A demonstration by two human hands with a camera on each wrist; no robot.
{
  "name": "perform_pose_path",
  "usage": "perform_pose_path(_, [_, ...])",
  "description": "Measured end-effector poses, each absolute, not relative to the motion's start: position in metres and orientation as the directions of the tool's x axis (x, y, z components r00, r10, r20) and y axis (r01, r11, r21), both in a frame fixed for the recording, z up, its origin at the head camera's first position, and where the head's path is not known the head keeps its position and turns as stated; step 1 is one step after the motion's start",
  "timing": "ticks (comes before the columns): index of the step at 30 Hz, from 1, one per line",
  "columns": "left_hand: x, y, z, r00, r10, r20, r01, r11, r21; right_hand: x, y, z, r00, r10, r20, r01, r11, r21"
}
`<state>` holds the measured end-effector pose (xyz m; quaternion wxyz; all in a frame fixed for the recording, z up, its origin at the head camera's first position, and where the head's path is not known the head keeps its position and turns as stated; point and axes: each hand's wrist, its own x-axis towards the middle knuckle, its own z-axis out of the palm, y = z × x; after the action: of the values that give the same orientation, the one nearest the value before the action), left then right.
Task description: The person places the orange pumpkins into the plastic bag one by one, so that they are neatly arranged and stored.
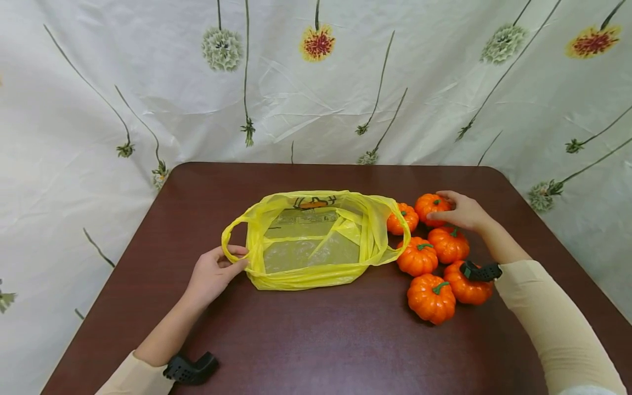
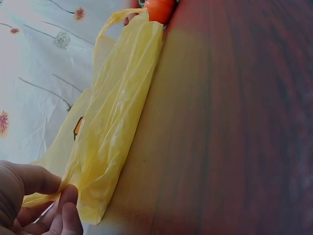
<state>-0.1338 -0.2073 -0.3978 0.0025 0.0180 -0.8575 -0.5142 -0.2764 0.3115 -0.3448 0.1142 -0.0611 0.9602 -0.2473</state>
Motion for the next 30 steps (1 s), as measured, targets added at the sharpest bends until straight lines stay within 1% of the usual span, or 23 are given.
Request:
perform_pose_path(7, [-0.134,-0.207,-0.398,-0.999,-0.044,-0.016,-0.035,0.468,0.883,-0.272,0.311,-0.339,-0.985,-0.142,-0.1,-0.067,0.841,-0.536])
perform_pose_path(15, [-0.135,-0.207,-0.398,-0.999,-0.047,-0.018,-0.038,0.467,0.883,-0.268,0.308,-0.334,-0.988,-0.138,0.067,-0.15,0.792,-0.592])
perform_pose_path(22, [-0.134,-0.208,-0.398,-0.998,-0.052,-0.019,-0.041,0.464,0.885,-0.263,0.297,-0.323,-0.986,-0.117,0.12,-0.166,0.752,-0.638])
perform_pose_path(30, [-0.134,-0.207,-0.398,-0.999,-0.049,-0.021,-0.041,0.465,0.884,-0.254,0.278,-0.31,-0.968,-0.157,0.195,-0.247,0.727,-0.641])
